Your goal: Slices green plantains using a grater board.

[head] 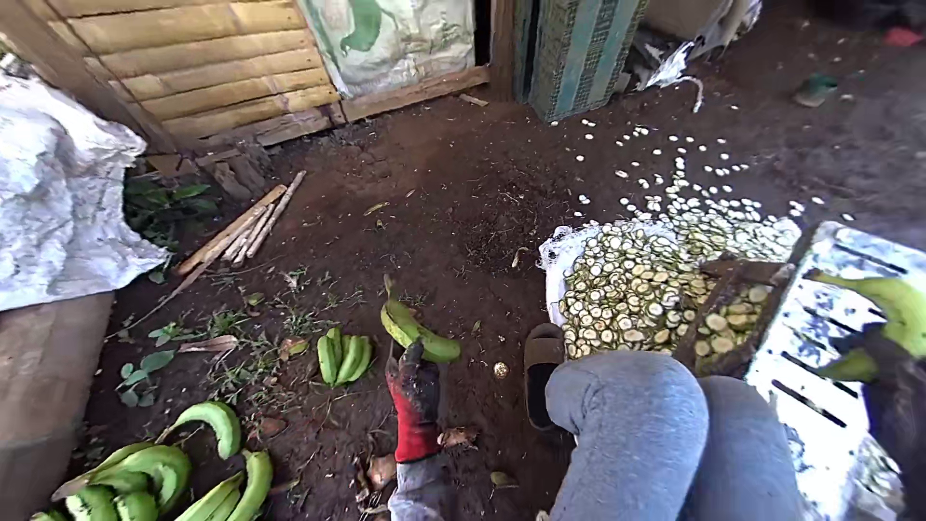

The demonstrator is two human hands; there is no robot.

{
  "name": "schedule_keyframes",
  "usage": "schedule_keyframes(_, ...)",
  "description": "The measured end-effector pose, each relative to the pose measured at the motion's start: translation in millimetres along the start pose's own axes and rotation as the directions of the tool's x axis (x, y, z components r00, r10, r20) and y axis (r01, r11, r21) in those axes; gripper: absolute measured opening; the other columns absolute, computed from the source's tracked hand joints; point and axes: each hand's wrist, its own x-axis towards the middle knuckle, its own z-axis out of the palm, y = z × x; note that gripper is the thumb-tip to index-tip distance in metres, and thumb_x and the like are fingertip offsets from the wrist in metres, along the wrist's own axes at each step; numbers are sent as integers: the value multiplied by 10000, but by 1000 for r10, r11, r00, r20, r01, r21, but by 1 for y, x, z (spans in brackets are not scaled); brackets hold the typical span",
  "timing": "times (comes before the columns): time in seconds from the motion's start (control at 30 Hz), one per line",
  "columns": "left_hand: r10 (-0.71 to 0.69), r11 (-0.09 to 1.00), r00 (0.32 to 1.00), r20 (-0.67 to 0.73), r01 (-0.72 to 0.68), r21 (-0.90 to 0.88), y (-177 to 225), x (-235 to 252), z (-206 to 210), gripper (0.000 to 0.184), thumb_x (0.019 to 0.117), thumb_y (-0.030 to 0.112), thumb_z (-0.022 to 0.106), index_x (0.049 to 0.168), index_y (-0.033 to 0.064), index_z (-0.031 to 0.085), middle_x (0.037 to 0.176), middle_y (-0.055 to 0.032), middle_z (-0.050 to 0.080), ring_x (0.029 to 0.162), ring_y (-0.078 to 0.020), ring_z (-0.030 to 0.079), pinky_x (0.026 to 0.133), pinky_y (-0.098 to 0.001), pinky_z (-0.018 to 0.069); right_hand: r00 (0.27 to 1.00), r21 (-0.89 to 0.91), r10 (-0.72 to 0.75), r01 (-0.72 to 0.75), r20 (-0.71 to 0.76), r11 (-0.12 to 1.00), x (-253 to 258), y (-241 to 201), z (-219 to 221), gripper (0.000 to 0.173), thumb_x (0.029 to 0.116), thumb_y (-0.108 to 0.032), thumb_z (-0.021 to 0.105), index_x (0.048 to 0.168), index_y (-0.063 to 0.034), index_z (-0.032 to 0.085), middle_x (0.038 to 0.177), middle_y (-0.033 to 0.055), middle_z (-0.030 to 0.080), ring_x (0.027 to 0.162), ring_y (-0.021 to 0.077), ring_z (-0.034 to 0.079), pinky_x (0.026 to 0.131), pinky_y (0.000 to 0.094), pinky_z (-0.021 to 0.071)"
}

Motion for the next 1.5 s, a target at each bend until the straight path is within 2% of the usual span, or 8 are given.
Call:
schedule_keyframes(0.27,311,836,417,854,-548,-37,95,-179,310,614,800,263,809,1314,-10,614,1132,-95,701,993,-111,683,850,-313,596,968,351,-192,237,-160,906,-11,-50,-5,562,1026,-193,520,1566,-172,367,1462,7,537,1209,90,600,992,306,541)
schedule_keyframes(0.4,263,746,227,938,-664,-49,62,-258,362,707,863,319,786,1464,44,533,1393,-168,615,1279,-302,595,1075,-534,469,919,466,-262,378,-295,800,-25,-40,-46,449,1035,-385,526,1429,-171,516,1258,-78,664,1056,-12,648,881,198,560)
schedule_keyframes(0.6,-205,494,-169,964,-868,-47,9,-305,381,722,854,265,809,1419,-85,527,1429,-304,535,1334,-459,509,1098,-599,397,951,533,222,-76,-216,843,-43,18,-111,775,892,-212,702,1548,-270,294,1073,11,661,794,88,677,628,270,596)
schedule_keyframes(0.87,-490,598,21,871,-719,354,-96,-316,385,930,763,171,875,1531,15,373,1522,-267,436,1338,-421,520,1086,-562,465,877,541,340,-113,-341,834,-40,136,-99,778,844,-125,712,1529,-212,353,1177,76,631,896,150,659,738,331,586)
schedule_keyframes(1.2,-626,444,-291,723,-896,25,-123,-314,396,899,927,453,715,1572,-31,319,1647,-286,244,1536,-451,201,1226,-610,176,897,29,195,-200,-397,979,-26,137,-112,588,853,-93,743,1400,-149,538,1101,112,676,859,202,654,725,409,569)
schedule_keyframes(1.33,-719,525,-412,560,-850,47,-92,-267,429,696,929,322,760,1471,-26,495,1442,-259,546,1348,-407,517,1103,-605,401,900,-175,88,-178,-427,968,-47,142,-119,449,875,-34,709,1315,-39,623,1209,149,688,1022,245,681,879,481,564)
schedule_keyframes(1.4,-745,485,-346,570,-868,107,-64,-238,451,451,1001,277,673,1313,-39,595,1228,-254,645,1170,-391,617,1003,-588,464,910,-322,-12,-134,-415,937,-86,139,-127,384,835,-54,701,1212,21,689,1162,166,714,1037,246,697,913,443,572)
schedule_keyframes(1.5,-464,516,-73,883,-833,202,-33,-210,461,555,1024,248,615,1524,53,474,1485,-236,528,1376,-395,510,1139,-587,378,907,-434,-108,-88,-406,897,-94,134,-131,324,802,-71,686,1095,59,737,1051,203,727,957,246,701,870,380,569)
